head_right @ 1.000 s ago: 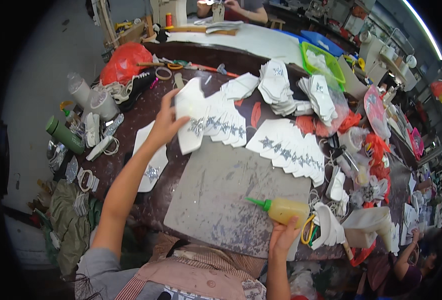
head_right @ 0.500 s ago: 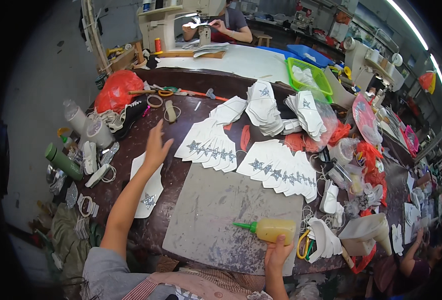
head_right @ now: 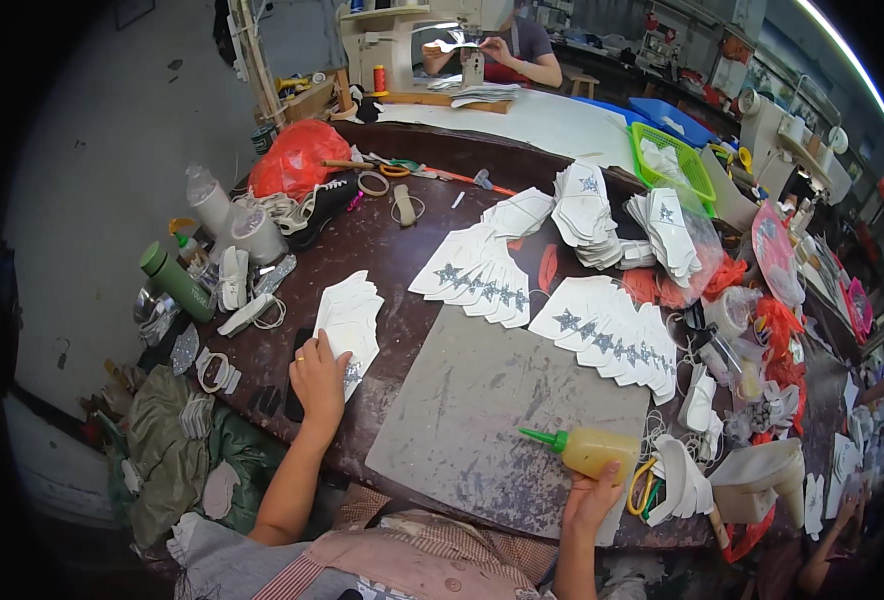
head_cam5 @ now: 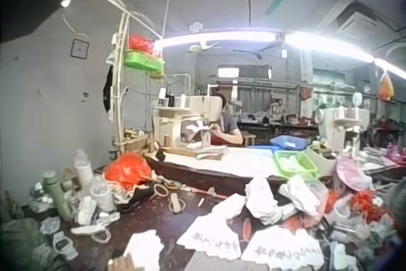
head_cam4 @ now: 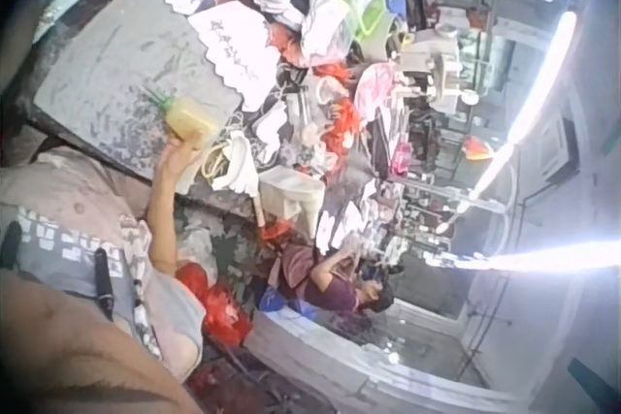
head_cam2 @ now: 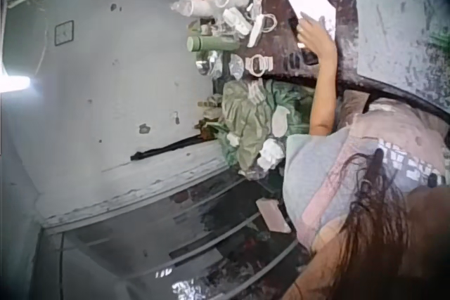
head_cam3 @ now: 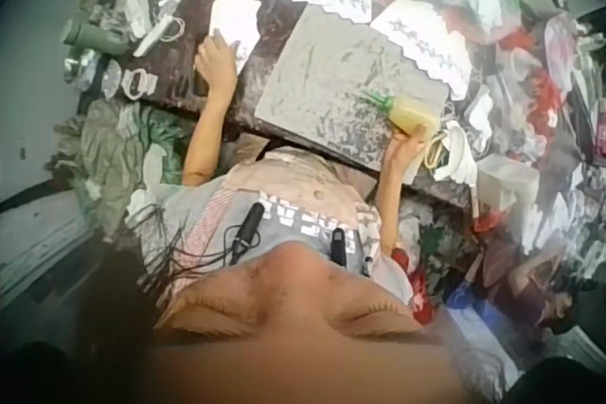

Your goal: The person applies glue from a squeeze bottle onto white fabric pieces and presses silver star decorations onto them. The person handles the items one at a time, placing the finished pieces into a growing stack on the table.

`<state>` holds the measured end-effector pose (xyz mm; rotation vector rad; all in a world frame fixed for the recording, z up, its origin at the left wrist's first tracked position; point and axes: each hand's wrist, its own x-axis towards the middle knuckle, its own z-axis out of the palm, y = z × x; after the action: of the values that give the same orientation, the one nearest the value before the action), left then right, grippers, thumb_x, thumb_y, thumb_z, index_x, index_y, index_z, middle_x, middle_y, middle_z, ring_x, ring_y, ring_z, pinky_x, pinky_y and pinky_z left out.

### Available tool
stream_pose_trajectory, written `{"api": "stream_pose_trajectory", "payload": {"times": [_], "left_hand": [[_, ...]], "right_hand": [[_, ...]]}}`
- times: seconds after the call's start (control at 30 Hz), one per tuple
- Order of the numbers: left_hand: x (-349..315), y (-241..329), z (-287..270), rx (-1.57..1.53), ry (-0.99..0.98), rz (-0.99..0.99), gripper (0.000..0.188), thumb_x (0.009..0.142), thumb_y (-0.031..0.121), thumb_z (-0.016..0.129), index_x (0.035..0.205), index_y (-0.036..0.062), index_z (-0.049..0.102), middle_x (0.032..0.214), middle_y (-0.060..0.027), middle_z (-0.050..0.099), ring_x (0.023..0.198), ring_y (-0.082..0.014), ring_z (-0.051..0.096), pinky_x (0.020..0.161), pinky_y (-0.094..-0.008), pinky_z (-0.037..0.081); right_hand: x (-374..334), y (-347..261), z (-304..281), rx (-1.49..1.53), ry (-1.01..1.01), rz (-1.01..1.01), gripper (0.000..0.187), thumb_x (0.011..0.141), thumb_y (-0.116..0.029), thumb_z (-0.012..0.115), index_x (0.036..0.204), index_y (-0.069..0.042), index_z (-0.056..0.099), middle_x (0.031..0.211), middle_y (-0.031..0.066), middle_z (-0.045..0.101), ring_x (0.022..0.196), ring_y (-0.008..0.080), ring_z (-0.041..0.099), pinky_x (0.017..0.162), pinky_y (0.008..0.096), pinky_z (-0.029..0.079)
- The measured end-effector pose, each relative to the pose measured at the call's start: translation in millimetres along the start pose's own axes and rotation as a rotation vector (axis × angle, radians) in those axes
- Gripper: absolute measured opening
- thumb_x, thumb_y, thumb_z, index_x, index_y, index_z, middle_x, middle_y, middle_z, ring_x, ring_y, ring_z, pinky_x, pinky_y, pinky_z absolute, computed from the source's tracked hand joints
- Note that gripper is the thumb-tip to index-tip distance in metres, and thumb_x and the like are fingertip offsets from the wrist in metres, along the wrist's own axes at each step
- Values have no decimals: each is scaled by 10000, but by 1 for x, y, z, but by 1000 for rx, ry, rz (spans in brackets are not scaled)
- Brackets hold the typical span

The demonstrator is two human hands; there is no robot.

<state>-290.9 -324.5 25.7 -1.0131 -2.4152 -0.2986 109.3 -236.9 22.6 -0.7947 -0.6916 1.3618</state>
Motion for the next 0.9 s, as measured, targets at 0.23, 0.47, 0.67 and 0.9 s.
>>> {"api": "stream_pose_trajectory", "payload": {"times": [0.23,0.47,0.67,0.9], "left_hand": [[-10,0,-5,-110,112,-20,500,796,275,766,1197,38,584,1176,-103,617,1100,-281,567,898,-422,423],[-17,32,-85,-1273,-47,-162,414,890,12,627,1265,-12,453,1072,-180,665,959,-310,669,838,-379,505],[-65,74,-82,-1178,-370,209,407,883,17,613,1288,46,580,1066,-166,612,980,-342,612,813,-369,499],[-69,65,-77,-835,-594,470,459,855,165,707,1292,71,605,1014,-199,468,1000,-386,483,864,-448,420]], "right_hand": [[2,3,-5,8,-31,12,529,997,-397,555,1374,-61,398,1250,145,581,1086,270,642,817,409,614],[0,1,-3,111,62,30,525,992,-405,561,1372,-67,428,1280,134,575,1126,277,621,865,432,593],[-1,-1,-3,2,-35,7,515,992,-408,560,1365,-76,438,1289,129,569,1130,279,617,859,433,593],[-9,3,23,-171,-172,154,408,1000,-290,584,1220,45,504,1118,160,636,948,294,691,769,440,615]]}}
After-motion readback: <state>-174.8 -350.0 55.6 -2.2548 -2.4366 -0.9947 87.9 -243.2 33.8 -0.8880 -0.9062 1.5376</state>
